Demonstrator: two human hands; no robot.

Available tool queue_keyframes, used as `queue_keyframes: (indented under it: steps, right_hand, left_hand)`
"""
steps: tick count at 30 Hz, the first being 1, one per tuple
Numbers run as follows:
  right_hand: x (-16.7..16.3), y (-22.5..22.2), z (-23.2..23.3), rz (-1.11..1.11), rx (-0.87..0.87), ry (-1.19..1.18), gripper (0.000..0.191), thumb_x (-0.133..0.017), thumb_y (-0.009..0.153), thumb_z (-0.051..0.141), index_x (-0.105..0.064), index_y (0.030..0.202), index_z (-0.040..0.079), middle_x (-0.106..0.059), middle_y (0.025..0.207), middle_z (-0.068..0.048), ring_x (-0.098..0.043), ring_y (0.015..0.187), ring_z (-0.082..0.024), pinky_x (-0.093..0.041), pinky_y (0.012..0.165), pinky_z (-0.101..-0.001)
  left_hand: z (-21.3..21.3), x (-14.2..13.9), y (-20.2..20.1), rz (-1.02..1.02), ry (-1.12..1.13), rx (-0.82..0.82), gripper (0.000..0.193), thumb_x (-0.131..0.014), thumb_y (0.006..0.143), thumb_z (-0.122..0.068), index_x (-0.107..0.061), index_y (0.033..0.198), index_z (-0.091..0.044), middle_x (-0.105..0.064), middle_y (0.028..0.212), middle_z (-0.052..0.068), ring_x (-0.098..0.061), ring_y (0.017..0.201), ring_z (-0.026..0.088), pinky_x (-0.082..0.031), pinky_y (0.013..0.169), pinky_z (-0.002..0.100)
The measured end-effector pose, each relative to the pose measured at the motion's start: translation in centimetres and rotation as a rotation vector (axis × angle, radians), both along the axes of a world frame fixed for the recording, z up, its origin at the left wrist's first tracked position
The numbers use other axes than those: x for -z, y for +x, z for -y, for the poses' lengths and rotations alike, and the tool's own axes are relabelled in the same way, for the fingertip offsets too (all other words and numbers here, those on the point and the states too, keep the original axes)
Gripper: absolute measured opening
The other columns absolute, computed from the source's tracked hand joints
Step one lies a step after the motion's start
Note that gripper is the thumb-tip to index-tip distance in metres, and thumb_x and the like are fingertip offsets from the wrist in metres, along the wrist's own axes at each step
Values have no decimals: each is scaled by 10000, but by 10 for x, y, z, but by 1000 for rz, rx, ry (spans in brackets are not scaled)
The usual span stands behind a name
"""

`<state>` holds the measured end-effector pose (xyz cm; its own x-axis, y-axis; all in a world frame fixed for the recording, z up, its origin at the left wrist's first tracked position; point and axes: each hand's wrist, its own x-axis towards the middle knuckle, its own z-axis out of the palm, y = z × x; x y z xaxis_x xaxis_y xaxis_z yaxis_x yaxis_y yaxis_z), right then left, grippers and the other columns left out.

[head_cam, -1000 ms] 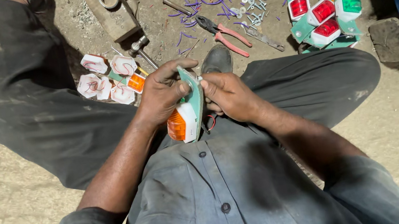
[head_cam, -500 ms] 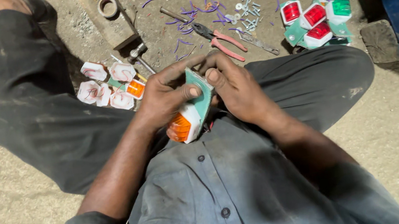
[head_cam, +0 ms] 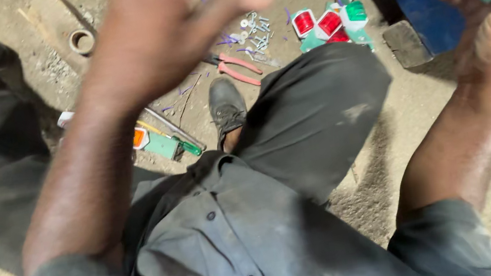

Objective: The person assembles small traffic light units by attaching colored lenses to green metal plates, connecting wires, and securing them with screws and nuts. The person uses pliers and a hammer to manipulate components and fastens the parts together.

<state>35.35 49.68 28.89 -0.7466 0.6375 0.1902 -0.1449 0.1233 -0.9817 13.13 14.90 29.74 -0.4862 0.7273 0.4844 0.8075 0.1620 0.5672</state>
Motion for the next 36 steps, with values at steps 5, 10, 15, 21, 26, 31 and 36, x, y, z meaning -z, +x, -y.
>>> queue_keyframes:
  steps: [5, 10, 15, 21, 26, 31, 36]
  right_hand:
    - [164, 12, -93, 35, 316, -327, 246, -585, 1091, 93, -509, 1291, -29, -626, 1216, -211, -723, 946, -317, -713, 765, -457]
    - [294, 17, -116, 359, 604, -172, 263, -619, 1049, 88, -537, 1252, -57, -661, 1159, -202, -726, 875, -256, -660, 648, -409]
    - [314, 31, -124, 557, 589, -222, 289, -641, 1096, 85, -580, 1161, -190, -686, 1082, -251, -657, 745, -265, -510, 536, -376]
    - [257, 11, -93, 550, 748, 1094, 465, -750, 898, -46, -554, 1320, -45, -559, 1286, -181, -565, 1190, -335, -478, 1041, -462]
    - [280, -114, -20, 434, -168, 603, 258, -645, 956, 3, -615, 1212, 26, -599, 1254, -153, -608, 1184, -280, -526, 1009, -393]
    - [346, -284, 22, 734, -297, 90, 320, -661, 917, 114, -540, 1206, 47, -675, 802, -116, -662, 667, -238, -529, 597, -373]
    - [394, -392, 21, 710, 55, -849, 350, -660, 1002, 318, -561, 1047, -15, -661, 749, -142, -653, 553, -253, -551, 479, -366]
  left_hand:
    - [47, 98, -37, 496, 46, -199, 491, -808, 988, -147, -542, 1372, 5, -673, 1189, 121, -689, 965, 183, -574, 793, 335]
    - [102, 221, -69, 976, -31, -519, 404, -769, 959, -142, -638, 1324, -29, -697, 1097, 99, -694, 869, 152, -596, 694, 314]
    - [134, 332, -81, 1180, -67, -724, 320, -744, 971, -143, -656, 1246, -8, -728, 972, 109, -705, 789, 160, -546, 638, 310]
    - [118, 402, -56, 1122, -71, -711, 275, -785, 935, -111, -703, 1170, 6, -732, 983, 65, -659, 830, 134, -550, 730, 288]
    - [100, 406, -40, 1340, -103, -792, 286, -750, 915, -132, -685, 1167, -13, -719, 953, 69, -661, 821, 153, -551, 717, 308]
    - [109, 392, -28, 1013, -338, -755, 352, -794, 907, -219, -701, 1178, -15, -736, 1020, 156, -697, 923, 220, -533, 830, 358]
    - [134, 373, -8, 1163, -447, -834, 358, -734, 921, -266, -703, 1192, -33, -763, 1007, 186, -722, 931, 297, -549, 847, 391]
